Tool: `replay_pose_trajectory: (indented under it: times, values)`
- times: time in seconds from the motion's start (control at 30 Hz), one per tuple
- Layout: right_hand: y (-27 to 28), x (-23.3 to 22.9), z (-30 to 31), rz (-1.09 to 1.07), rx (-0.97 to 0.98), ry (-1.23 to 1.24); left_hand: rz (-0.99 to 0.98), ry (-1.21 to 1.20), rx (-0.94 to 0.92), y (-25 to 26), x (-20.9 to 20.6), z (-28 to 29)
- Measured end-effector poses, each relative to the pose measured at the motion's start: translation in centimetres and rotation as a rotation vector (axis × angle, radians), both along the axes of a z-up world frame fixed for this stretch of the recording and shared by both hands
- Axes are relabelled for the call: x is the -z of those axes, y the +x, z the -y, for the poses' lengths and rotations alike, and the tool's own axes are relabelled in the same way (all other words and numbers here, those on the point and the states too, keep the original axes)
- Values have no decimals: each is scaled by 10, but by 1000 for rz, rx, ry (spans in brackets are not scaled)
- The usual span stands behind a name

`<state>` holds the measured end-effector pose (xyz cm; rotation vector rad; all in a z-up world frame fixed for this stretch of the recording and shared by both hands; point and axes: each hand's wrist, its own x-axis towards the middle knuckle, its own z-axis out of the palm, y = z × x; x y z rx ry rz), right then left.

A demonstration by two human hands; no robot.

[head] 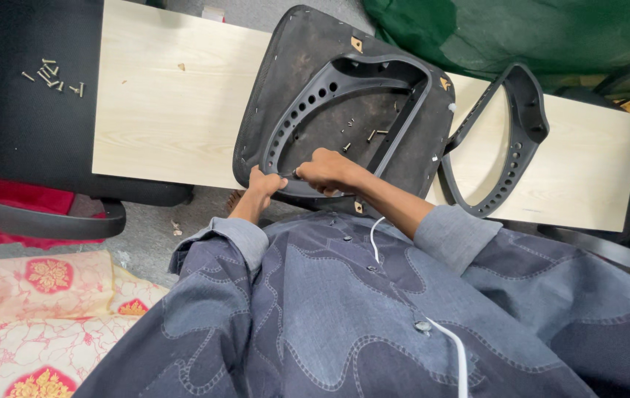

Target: The person uses a screwdriver to attach a black plastic frame to the underside of an overturned chair seat. They insert screws into pre-drilled holes and tighten them to secure the frame to the seat.

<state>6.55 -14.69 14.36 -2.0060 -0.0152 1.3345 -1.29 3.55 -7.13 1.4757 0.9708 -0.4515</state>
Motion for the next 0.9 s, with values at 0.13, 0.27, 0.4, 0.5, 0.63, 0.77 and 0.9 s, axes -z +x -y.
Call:
replay_pose_trajectory:
  times: [0.13,0.27,0.4,0.5,0.63,0.77,0.9]
  values:
    - [6,-4,2,77,-108,-72,6,-29,-9,-1,3,0]
    - [5,7,1,563,-397,66,-4,-17,3,2,5,0]
    - [1,20,-3,732,-742,-75,3,-22,9,1,3,0]
    - [-5,24,-9,771,-777,-100,9,-20,28,0,-1,-2]
    - [-16,30,-11,734,-634,-102,0,9,41,-1,2,1]
    - [2,42,-19,342,-355,-160,1,39,42,-1,7,0]
    - [20,47,-9,-86,-45,22,9,15,23,0,10,-1]
